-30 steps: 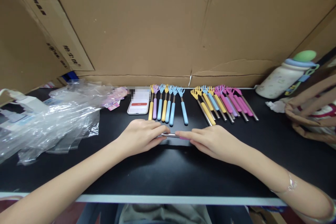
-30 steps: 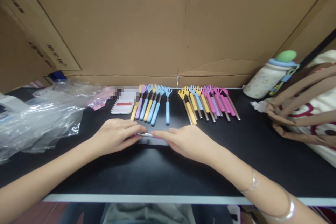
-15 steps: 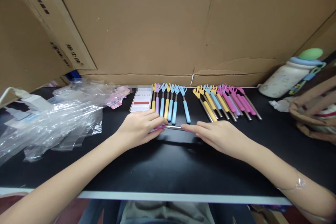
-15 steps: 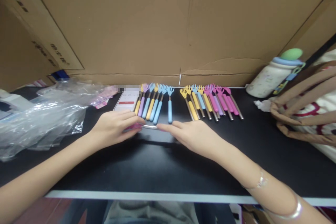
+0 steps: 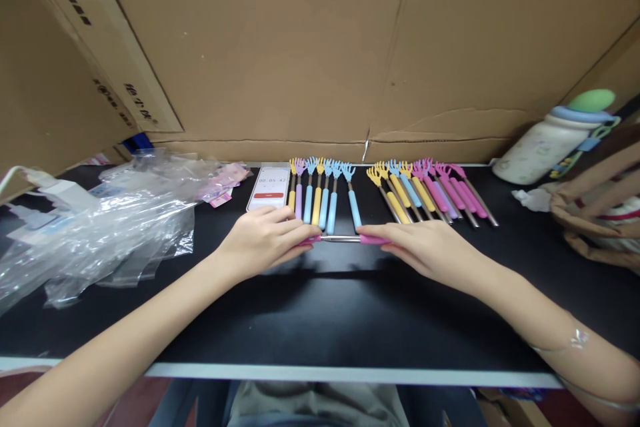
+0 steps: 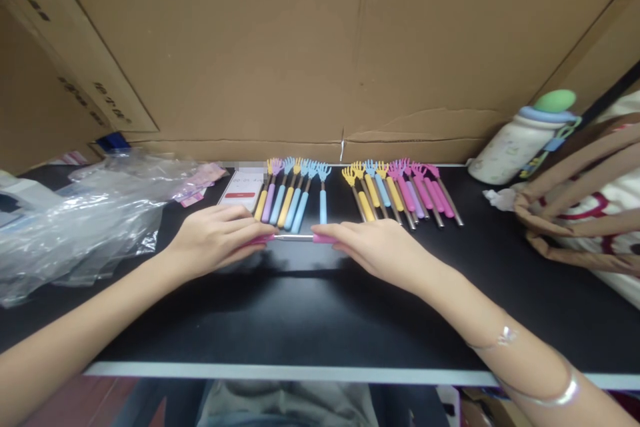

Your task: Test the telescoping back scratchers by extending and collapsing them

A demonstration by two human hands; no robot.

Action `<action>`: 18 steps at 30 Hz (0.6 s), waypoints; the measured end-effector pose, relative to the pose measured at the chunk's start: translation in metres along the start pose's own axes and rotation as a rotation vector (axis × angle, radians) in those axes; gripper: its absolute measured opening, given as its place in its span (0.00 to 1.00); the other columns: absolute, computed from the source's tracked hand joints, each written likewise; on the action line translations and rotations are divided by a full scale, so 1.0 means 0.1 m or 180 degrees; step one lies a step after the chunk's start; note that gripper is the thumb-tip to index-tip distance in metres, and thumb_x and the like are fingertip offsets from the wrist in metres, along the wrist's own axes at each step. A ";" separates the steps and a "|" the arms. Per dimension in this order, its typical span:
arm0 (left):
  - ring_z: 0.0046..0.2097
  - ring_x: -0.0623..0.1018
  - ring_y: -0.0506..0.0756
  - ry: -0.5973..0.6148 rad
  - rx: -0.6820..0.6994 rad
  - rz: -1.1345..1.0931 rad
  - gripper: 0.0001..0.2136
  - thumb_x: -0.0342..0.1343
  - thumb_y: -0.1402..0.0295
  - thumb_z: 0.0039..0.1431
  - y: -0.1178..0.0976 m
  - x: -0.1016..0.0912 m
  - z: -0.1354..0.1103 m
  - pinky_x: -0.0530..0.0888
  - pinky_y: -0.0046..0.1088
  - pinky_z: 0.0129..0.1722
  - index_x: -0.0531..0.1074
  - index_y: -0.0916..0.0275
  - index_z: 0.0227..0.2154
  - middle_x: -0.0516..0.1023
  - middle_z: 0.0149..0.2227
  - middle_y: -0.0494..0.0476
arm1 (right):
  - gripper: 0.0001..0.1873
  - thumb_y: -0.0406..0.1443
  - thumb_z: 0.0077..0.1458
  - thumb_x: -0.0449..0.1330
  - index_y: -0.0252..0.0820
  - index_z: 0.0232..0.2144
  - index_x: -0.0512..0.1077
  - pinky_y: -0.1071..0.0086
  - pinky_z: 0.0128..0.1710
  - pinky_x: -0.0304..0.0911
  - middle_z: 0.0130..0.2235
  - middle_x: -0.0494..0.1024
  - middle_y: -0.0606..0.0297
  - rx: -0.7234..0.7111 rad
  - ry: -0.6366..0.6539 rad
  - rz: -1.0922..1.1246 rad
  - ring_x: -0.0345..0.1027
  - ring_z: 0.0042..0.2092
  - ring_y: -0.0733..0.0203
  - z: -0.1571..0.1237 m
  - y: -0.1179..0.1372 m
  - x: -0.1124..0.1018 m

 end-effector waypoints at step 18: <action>0.30 0.73 0.48 -0.0063 -0.0002 -0.0284 0.10 0.45 0.63 0.63 -0.04 -0.03 0.02 0.64 0.23 0.28 0.71 0.58 0.38 0.75 0.27 0.47 | 0.12 0.43 0.60 0.48 0.45 0.38 0.67 0.75 0.25 0.54 0.27 0.76 0.69 0.0218 0.0127 -0.0115 0.69 0.27 0.67 -0.03 -0.09 -0.07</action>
Point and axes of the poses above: each hand's wrist, its own z-axis towards the middle knuckle, its own x-axis out of the palm, y = z × x, the point moved 5 cm from there along z, towards the middle knuckle
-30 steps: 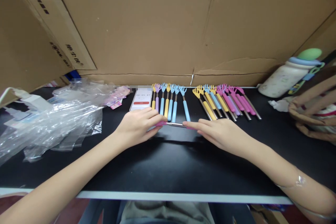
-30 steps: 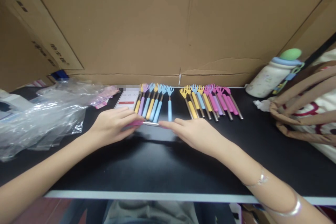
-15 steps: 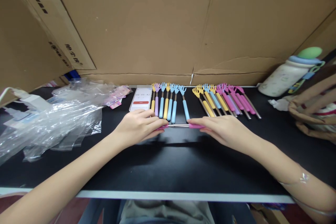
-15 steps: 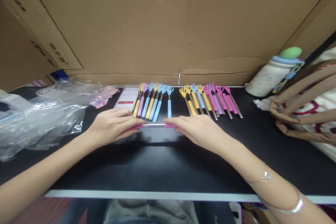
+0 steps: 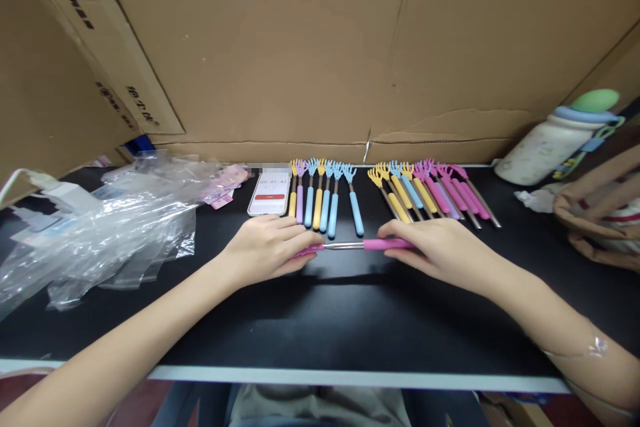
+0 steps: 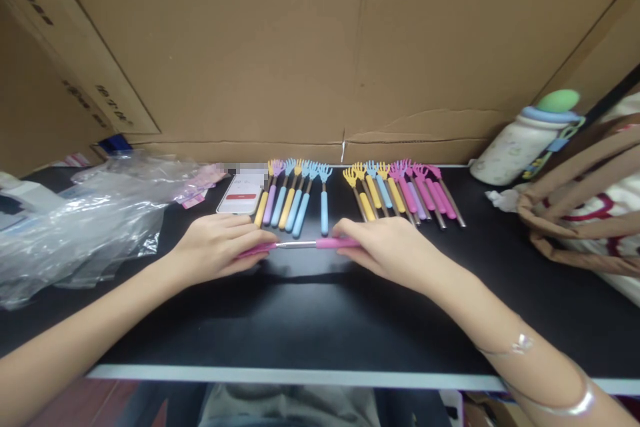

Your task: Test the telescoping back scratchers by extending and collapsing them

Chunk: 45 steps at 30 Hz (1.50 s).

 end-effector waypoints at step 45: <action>0.31 0.67 0.50 -0.0414 -0.0479 0.0004 0.10 0.47 0.67 0.62 0.13 0.00 -0.05 0.62 0.23 0.26 0.73 0.57 0.40 0.73 0.27 0.51 | 0.16 0.48 0.56 0.50 0.43 0.28 0.64 0.76 0.24 0.49 0.21 0.64 0.72 0.0603 0.0332 0.1065 0.57 0.22 0.69 0.01 -0.14 0.14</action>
Point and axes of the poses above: each hand's wrist, its own z-axis towards the middle knuckle, its own x-axis out of the palm, y = z × x, the point moved 5 cm from there along z, towards the middle knuckle
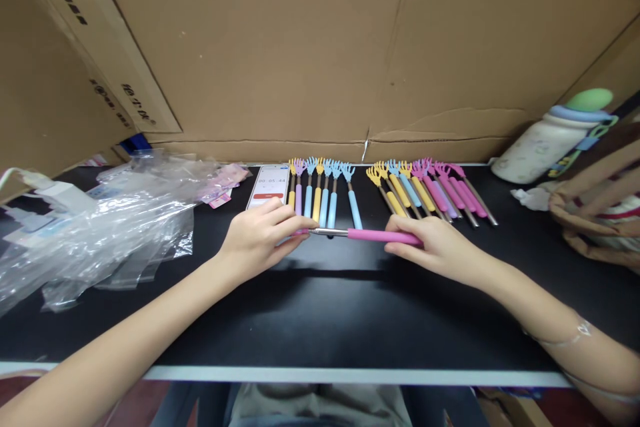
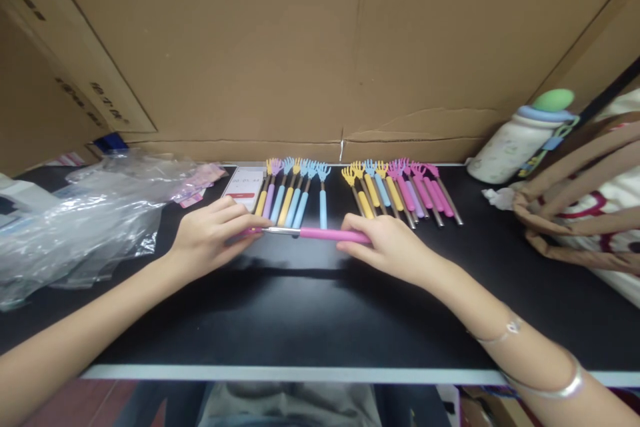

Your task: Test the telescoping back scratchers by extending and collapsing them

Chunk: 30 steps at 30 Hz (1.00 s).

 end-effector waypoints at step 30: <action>0.31 0.68 0.50 0.0002 -0.0162 -0.0411 0.09 0.51 0.68 0.59 0.00 0.04 -0.04 0.65 0.23 0.28 0.74 0.55 0.40 0.73 0.27 0.50 | 0.18 0.45 0.60 0.46 0.41 0.24 0.61 0.74 0.25 0.47 0.22 0.65 0.69 -0.0277 -0.0207 -0.0158 0.54 0.23 0.69 -0.04 0.12 0.03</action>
Point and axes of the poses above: each hand's wrist, its own z-axis towards the middle knuckle, its own x-axis out of the palm, y = z × x, the point moved 5 cm from there along z, towards the middle knuckle
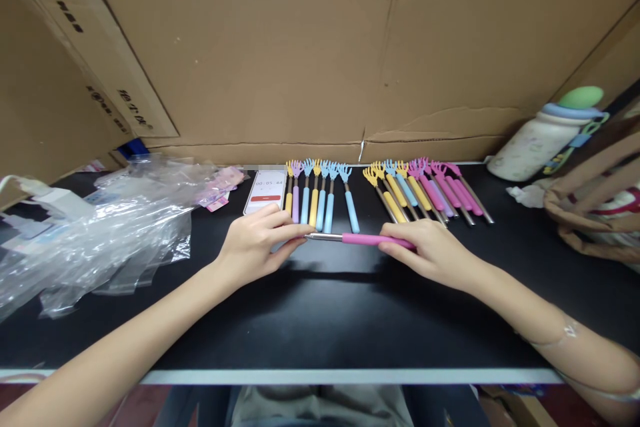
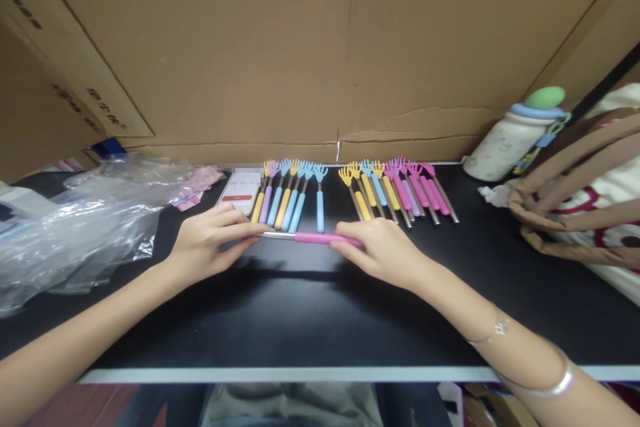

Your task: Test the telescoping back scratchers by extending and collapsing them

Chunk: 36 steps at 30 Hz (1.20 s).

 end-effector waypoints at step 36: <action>0.28 0.68 0.49 0.0270 -0.0628 -0.0584 0.07 0.52 0.65 0.58 -0.07 0.15 -0.07 0.63 0.25 0.26 0.75 0.57 0.32 0.73 0.25 0.49 | 0.20 0.44 0.61 0.45 0.41 0.21 0.62 0.70 0.23 0.45 0.19 0.68 0.68 -0.0867 -0.0795 -0.1802 0.60 0.22 0.68 -0.05 0.20 -0.02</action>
Point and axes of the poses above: each hand's wrist, its own z-axis towards the middle knuckle, its own x-axis out of the palm, y = z × x, the point moved 5 cm from there along z, towards the middle knuckle
